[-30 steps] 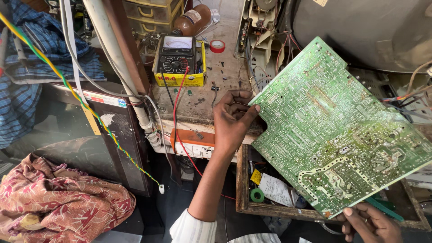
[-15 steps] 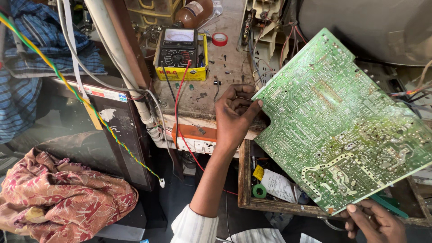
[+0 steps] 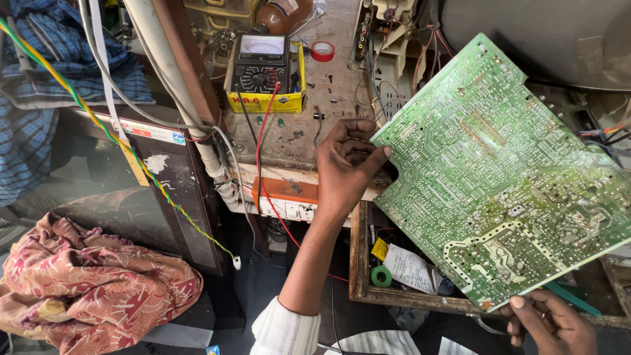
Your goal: The person holds a green circuit board and uses a soldering iron and solder to work on specific points on the board. They also use pliers to trim wire ends and a multimeter to test connections. The person repeatedly switches between soldering, trimming, and testing actions.
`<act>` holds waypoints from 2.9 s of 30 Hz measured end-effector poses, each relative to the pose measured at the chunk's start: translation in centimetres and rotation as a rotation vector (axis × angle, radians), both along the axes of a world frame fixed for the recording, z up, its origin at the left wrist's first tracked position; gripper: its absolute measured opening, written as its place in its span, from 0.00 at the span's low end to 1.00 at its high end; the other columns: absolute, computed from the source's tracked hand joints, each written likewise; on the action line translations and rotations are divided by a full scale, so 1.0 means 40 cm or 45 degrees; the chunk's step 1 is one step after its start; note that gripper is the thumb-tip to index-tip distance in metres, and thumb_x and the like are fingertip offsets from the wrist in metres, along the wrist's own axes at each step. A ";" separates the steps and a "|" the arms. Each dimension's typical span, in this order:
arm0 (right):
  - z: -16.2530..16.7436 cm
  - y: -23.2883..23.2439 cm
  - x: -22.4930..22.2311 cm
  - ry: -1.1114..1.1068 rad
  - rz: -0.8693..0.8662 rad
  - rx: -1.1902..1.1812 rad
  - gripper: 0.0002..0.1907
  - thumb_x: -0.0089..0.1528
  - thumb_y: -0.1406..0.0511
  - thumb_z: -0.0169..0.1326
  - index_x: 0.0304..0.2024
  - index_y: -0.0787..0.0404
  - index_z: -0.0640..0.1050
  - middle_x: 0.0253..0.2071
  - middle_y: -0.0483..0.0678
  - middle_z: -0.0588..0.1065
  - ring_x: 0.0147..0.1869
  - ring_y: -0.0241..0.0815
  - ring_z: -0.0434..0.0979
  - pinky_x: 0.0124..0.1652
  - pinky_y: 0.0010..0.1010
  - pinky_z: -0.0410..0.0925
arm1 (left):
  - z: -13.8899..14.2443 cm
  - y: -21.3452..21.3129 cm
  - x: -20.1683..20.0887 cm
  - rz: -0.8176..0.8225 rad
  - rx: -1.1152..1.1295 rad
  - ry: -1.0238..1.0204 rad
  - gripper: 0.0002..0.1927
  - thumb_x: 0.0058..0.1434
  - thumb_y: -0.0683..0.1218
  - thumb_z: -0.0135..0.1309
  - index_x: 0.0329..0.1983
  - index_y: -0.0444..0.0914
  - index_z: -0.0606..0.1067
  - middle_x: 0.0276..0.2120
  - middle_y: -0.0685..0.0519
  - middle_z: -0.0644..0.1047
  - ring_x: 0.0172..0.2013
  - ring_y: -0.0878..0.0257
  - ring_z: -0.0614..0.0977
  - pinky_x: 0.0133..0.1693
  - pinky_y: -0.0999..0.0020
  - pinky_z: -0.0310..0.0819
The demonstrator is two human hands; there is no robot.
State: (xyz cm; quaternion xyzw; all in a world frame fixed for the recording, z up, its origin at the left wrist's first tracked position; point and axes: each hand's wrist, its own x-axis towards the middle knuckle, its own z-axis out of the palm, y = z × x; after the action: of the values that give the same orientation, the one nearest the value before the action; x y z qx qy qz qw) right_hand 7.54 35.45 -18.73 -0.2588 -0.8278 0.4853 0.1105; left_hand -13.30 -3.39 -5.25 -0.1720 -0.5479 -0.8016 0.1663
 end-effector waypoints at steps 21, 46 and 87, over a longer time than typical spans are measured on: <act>0.040 -0.061 0.002 0.016 -0.072 -0.049 0.10 0.67 0.71 0.55 0.47 0.76 0.79 0.31 0.64 0.79 0.27 0.47 0.76 0.24 0.42 0.68 | 0.005 0.006 0.012 0.003 -0.071 -0.015 0.25 0.55 0.34 0.66 0.54 0.31 0.70 0.34 0.51 0.80 0.35 0.68 0.83 0.38 0.74 0.81; 0.032 -0.052 0.005 -0.001 -0.071 -0.091 0.11 0.67 0.70 0.56 0.47 0.75 0.79 0.31 0.63 0.79 0.28 0.46 0.76 0.24 0.40 0.68 | 0.011 -0.002 0.016 -0.095 -0.004 0.034 0.31 0.52 0.32 0.67 0.58 0.31 0.67 0.43 0.50 0.76 0.41 0.66 0.81 0.45 0.71 0.83; 0.070 -0.093 0.014 0.043 -0.097 -0.076 0.11 0.67 0.71 0.55 0.49 0.76 0.79 0.31 0.64 0.79 0.28 0.46 0.76 0.24 0.39 0.67 | 0.024 0.008 0.029 -0.027 -0.116 0.047 0.23 0.61 0.32 0.53 0.61 0.31 0.68 0.41 0.47 0.77 0.40 0.65 0.82 0.43 0.71 0.80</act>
State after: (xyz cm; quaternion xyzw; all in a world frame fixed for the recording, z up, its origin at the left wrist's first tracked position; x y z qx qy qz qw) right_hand 8.09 31.72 -15.94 -0.2852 -0.8004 0.5097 0.1351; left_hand -12.14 -3.05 -4.30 -0.1999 -0.5789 -0.7742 0.1598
